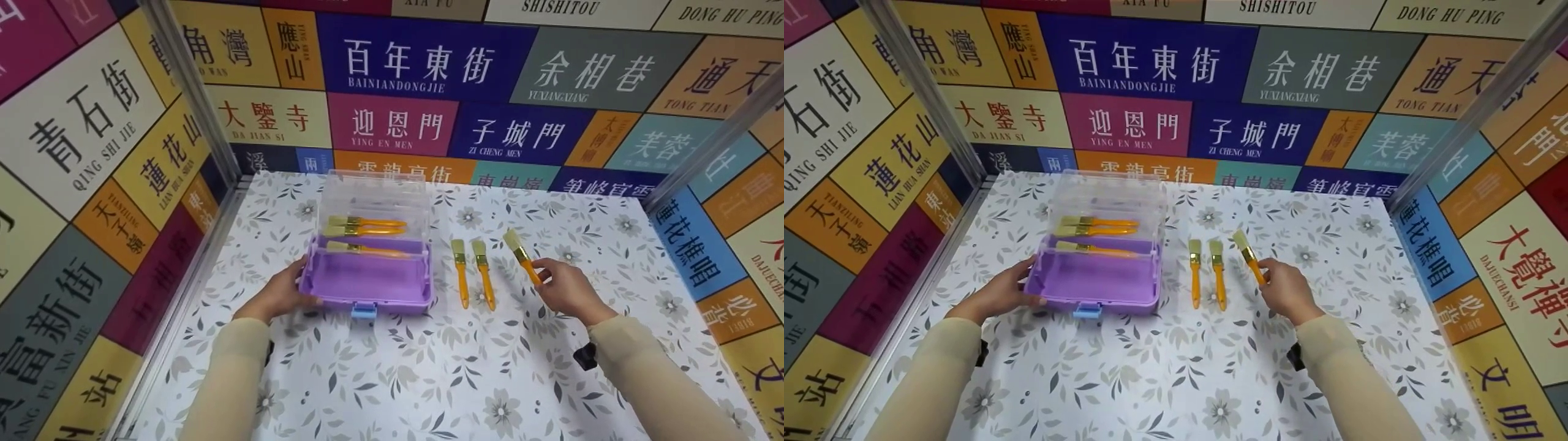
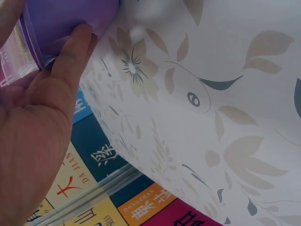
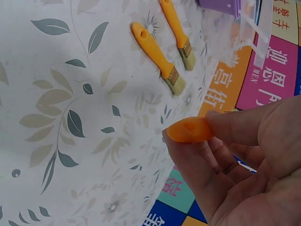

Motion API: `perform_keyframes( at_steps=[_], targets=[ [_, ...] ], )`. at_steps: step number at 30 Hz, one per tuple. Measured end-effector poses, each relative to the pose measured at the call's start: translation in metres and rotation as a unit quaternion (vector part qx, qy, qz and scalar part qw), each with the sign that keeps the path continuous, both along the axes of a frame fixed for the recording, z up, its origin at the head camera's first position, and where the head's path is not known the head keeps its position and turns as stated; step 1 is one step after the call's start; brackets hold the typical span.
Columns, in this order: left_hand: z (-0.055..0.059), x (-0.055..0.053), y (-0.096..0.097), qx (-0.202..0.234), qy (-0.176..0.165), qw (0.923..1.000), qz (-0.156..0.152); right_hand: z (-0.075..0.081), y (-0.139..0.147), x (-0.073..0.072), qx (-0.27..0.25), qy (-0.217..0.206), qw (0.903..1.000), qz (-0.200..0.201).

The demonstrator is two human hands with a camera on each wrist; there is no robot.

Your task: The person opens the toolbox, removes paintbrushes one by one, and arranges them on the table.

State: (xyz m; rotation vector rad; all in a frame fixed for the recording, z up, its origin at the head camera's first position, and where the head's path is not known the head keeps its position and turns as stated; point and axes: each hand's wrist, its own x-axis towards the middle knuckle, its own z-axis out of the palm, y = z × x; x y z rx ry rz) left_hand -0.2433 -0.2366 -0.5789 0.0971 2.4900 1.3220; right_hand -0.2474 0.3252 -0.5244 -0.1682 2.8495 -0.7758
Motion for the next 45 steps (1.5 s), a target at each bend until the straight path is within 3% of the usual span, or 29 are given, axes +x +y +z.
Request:
perform_keyframes(
  at_steps=[5,18,29,45],
  targets=[
    [0.001,0.001,-0.001,0.005,0.002,1.0000,-0.006,-0.010,-0.006,-0.011,0.005,-0.041,0.9990,-0.015],
    [0.000,0.002,-0.001,0.025,-0.008,0.9996,0.005,-0.036,-0.019,-0.031,0.010,-0.063,0.9976,-0.028],
    [0.000,0.001,0.000,0.019,-0.009,0.9997,0.009,-0.050,-0.021,-0.039,0.023,-0.107,0.9915,-0.071],
    [-0.002,0.001,-0.001,0.028,-0.008,0.9995,0.006,-0.064,-0.027,-0.047,0.008,-0.102,0.9910,-0.086]
  ],
)
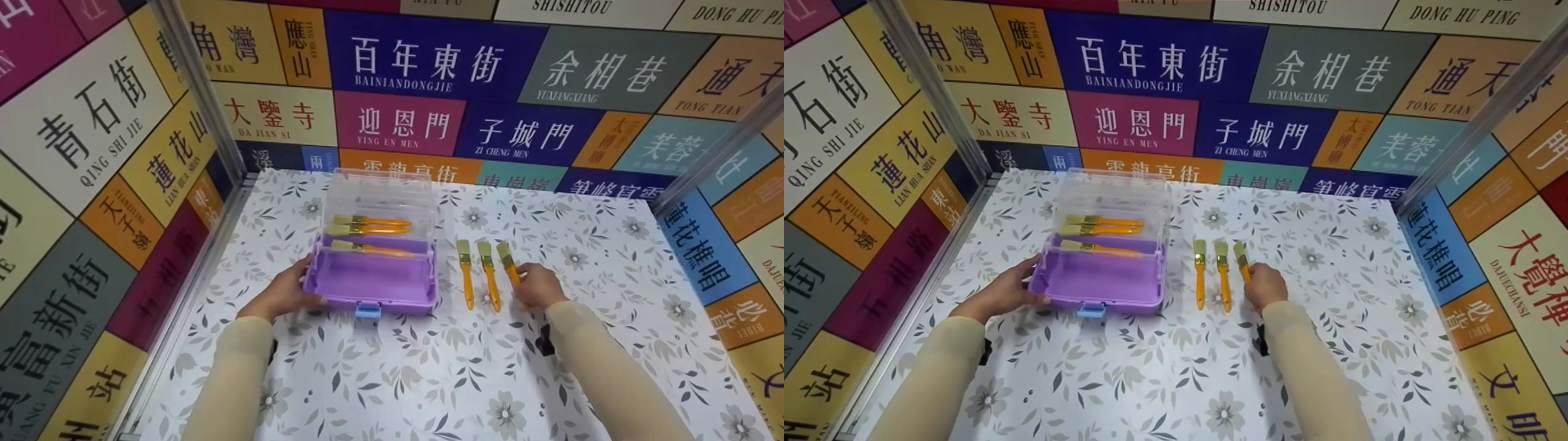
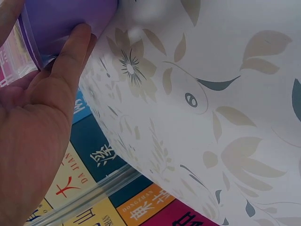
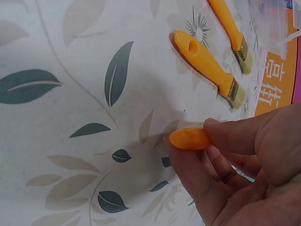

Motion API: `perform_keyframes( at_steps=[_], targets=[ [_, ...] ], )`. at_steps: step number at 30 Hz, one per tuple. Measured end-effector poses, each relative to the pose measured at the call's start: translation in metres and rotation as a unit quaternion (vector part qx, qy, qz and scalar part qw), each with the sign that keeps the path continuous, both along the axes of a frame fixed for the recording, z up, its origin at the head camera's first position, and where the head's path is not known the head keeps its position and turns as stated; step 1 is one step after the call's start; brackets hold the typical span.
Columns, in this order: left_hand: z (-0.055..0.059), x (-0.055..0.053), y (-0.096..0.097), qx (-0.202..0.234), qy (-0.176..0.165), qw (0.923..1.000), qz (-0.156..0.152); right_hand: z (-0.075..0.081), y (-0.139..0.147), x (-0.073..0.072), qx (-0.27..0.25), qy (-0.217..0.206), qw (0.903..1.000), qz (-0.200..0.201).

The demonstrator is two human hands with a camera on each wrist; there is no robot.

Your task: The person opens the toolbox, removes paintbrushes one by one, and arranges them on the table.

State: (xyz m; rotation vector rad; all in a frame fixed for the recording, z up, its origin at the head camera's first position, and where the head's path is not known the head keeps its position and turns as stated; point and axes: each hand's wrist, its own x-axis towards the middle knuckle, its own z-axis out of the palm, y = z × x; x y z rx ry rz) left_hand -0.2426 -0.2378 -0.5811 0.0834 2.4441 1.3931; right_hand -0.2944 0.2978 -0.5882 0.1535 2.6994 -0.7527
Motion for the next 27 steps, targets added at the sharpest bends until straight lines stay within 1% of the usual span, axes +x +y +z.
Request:
perform_keyframes(
  at_steps=[6,10,16,23,27],
  targets=[
    [0.000,0.000,0.000,-0.006,0.002,1.0000,-0.003,-0.002,-0.007,0.000,0.008,-0.006,0.9994,-0.032],
    [0.001,0.000,-0.001,-0.010,-0.001,1.0000,-0.001,-0.003,-0.009,0.001,0.008,-0.009,0.9990,-0.044],
    [0.002,0.001,0.000,-0.009,-0.013,0.9999,0.006,-0.007,-0.008,0.003,-0.002,-0.012,0.9991,-0.040],
    [0.002,0.002,0.000,-0.002,-0.014,0.9999,0.005,-0.012,-0.009,0.006,0.016,0.009,0.9995,-0.026],
    [0.002,0.001,-0.001,0.000,-0.011,0.9999,0.003,-0.014,-0.009,0.006,0.022,0.014,0.9992,-0.031]
  ],
)
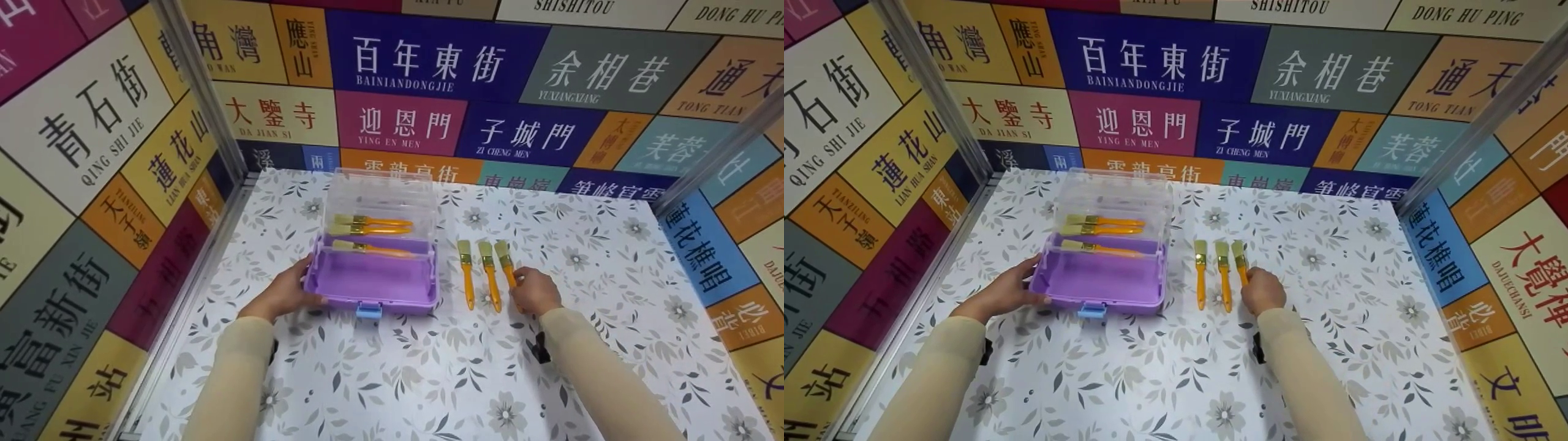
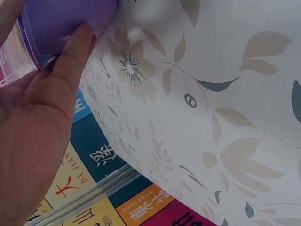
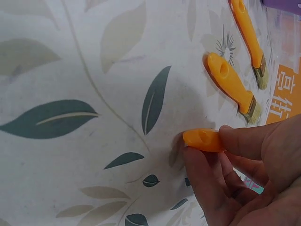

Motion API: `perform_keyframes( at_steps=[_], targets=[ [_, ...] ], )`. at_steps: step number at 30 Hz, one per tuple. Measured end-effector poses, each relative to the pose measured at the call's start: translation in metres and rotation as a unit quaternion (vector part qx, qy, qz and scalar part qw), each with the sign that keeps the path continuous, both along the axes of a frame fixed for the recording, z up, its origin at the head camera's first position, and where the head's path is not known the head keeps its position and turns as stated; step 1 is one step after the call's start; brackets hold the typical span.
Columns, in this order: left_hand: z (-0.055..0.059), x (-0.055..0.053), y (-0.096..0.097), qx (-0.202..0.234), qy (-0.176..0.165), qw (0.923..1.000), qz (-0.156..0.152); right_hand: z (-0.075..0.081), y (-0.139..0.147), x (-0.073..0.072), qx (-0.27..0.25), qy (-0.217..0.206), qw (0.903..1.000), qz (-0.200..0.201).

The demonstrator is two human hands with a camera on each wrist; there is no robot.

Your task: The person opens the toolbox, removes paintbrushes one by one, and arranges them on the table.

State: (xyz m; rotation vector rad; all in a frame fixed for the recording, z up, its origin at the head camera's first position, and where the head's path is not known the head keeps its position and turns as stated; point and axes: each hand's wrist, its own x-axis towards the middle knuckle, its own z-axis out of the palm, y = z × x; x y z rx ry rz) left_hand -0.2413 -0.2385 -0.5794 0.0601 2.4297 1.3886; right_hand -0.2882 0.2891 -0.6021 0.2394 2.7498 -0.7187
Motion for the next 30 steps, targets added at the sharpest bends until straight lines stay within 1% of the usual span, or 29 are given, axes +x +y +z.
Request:
perform_keyframes(
  at_steps=[5,8,13,21,25,28,30],
  targets=[
    [-0.0013,-0.0015,-0.0007,0.004,0.006,1.0000,-0.002,-0.0016,0.0010,-0.0010,0.006,-0.002,0.9999,-0.013],
    [-0.0011,-0.0014,-0.0008,0.000,0.005,1.0000,-0.002,-0.0009,0.0007,-0.0013,0.009,-0.007,0.9997,-0.021],
    [-0.0017,-0.0015,-0.0005,-0.008,0.015,0.9998,-0.004,-0.0007,0.0007,-0.0005,0.009,-0.019,0.9995,-0.023],
    [-0.0038,-0.0016,0.0001,-0.006,0.012,0.9999,0.002,0.0017,0.0006,0.0028,0.024,0.001,0.9997,-0.010],
    [-0.0040,-0.0014,0.0003,-0.003,0.013,0.9999,0.001,0.0026,0.0025,0.0033,0.018,0.002,0.9998,-0.010],
    [-0.0038,-0.0015,-0.0002,-0.002,0.017,0.9999,-0.002,0.0033,0.0055,0.0040,0.021,0.019,0.9996,-0.008],
    [-0.0027,-0.0012,-0.0004,0.001,0.014,0.9999,-0.002,0.0040,0.0082,0.0050,0.026,0.043,0.9988,-0.002]
  ],
)
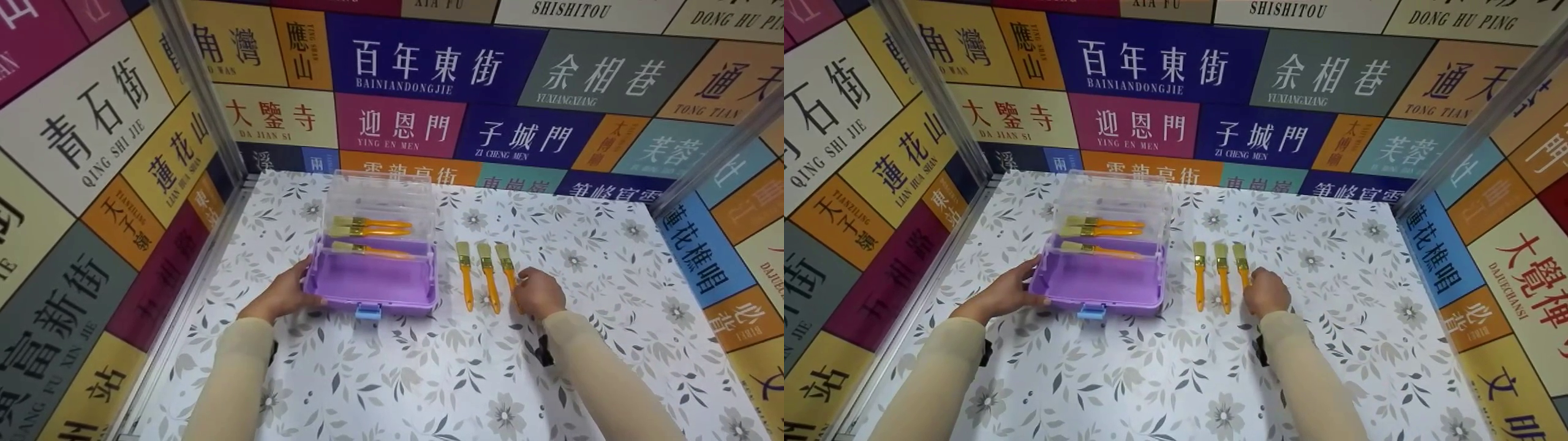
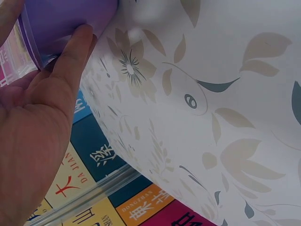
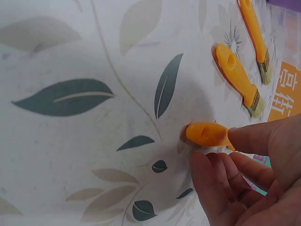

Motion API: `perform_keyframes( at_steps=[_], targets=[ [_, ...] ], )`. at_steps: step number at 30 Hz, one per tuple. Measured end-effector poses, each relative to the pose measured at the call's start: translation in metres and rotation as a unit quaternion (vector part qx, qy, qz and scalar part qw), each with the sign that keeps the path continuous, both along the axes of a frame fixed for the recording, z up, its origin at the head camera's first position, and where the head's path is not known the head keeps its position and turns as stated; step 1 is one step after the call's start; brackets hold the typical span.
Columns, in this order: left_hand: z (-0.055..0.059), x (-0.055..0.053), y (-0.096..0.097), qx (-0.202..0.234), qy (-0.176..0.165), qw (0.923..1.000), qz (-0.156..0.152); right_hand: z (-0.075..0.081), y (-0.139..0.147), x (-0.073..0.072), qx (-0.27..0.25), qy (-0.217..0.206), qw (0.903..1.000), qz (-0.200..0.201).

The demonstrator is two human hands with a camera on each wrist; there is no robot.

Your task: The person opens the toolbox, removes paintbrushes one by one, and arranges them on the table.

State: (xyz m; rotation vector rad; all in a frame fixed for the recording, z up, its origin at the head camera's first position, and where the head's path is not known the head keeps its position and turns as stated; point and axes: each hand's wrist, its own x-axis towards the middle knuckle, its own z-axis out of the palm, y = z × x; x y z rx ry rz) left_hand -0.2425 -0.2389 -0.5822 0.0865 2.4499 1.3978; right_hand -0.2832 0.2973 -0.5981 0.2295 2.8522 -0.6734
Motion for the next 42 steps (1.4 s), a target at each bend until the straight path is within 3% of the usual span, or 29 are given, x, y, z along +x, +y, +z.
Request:
perform_keyframes(
  at_steps=[8,20,35,42],
  targets=[
    [0.001,0.001,0.000,-0.001,-0.005,1.0000,-0.003,0.012,0.011,0.005,0.015,0.062,0.9978,0.014],
    [0.001,-0.001,0.000,0.001,0.004,1.0000,-0.004,0.051,0.010,0.024,-0.019,0.109,0.9931,0.038],
    [-0.003,-0.001,0.000,0.008,-0.001,1.0000,-0.005,0.085,-0.018,0.057,-0.038,0.158,0.9798,0.117],
    [0.000,0.000,0.001,-0.004,-0.011,0.9999,-0.004,0.096,-0.040,0.067,-0.042,0.157,0.9733,0.162]
  ],
)
